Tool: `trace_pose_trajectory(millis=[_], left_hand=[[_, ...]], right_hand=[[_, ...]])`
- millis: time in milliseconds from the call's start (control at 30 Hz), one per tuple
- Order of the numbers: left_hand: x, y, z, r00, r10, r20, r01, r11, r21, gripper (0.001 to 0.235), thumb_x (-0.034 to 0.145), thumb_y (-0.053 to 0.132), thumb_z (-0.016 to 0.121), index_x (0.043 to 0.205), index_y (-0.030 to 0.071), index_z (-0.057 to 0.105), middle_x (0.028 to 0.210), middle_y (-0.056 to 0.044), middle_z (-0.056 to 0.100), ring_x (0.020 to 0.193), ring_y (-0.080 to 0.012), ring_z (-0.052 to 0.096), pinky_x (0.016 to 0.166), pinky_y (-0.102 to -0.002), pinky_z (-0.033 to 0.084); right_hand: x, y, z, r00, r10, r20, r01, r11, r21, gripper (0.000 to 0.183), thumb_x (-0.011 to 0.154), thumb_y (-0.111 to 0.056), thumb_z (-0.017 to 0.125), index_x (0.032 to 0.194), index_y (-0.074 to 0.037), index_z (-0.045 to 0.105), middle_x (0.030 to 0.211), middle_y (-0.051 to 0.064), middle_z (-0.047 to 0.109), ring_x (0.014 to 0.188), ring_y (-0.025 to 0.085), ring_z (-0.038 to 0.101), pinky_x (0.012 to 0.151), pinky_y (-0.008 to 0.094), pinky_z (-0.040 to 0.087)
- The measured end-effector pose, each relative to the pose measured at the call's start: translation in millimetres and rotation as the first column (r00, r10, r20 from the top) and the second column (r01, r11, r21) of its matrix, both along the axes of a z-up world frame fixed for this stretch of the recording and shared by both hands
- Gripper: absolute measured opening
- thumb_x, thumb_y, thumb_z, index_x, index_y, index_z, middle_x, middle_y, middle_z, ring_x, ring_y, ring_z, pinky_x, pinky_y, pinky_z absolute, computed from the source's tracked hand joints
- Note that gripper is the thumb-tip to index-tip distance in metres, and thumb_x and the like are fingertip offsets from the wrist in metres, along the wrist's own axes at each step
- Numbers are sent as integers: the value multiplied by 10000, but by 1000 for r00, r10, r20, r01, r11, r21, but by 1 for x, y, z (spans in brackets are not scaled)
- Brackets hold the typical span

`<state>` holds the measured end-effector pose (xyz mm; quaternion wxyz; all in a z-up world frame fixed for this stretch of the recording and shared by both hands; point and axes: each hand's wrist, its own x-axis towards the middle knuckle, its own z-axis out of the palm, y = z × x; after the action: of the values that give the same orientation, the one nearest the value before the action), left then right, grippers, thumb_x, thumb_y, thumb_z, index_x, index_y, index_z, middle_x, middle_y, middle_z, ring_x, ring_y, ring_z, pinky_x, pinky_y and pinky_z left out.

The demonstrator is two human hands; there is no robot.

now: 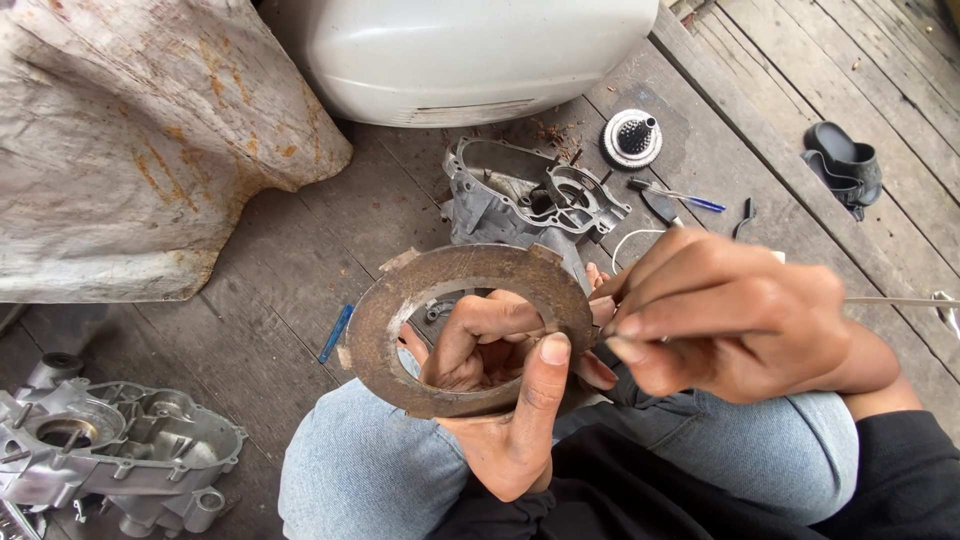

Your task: Cleaning residue from a circular metal engine component using a small metal scraping tool.

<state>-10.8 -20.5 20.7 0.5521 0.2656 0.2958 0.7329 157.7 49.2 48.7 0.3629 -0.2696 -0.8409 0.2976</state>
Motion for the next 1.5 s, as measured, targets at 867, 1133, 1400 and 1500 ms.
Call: trace_pose_trajectory(millis=[867,1133,1400,1500], left_hand=[[-9,1,1,1000,26,-10,-26,1000,17,153,956,59,666,994,-13,537,884,-189,647,640,-213,628,552,-307,576],[-9,-1,-5,989,40,-145,-42,999,-7,119,923,45,678,990,45,579,868,-58,627,706,-89,471,680,-244,407],[-6,-3,-6,999,-33,-14,33,999,35,164,976,35,664,1094,-24,566,943,-171,632,703,-184,625,602,-297,592],[-8,-2,-5,995,10,-97,-6,999,41,134,941,24,682,1028,17,580,905,-97,632,698,-112,511,623,-250,485]], right_hand=[[-10,1,-9,1000,4,-31,0,992,127,216,811,-115,778,936,-42,619,853,54,686,837,152,765,798,259,709],[-4,-2,-16,998,37,-60,-29,991,132,217,815,-102,775,944,-49,609,836,55,703,770,137,743,775,263,693],[3,-5,-12,998,-69,-16,69,996,57,185,787,-174,775,878,-53,670,869,47,670,846,163,749,793,256,709],[3,-3,-15,999,30,-35,-25,989,146,139,770,-99,786,865,-57,692,809,40,695,748,141,722,779,278,685]])
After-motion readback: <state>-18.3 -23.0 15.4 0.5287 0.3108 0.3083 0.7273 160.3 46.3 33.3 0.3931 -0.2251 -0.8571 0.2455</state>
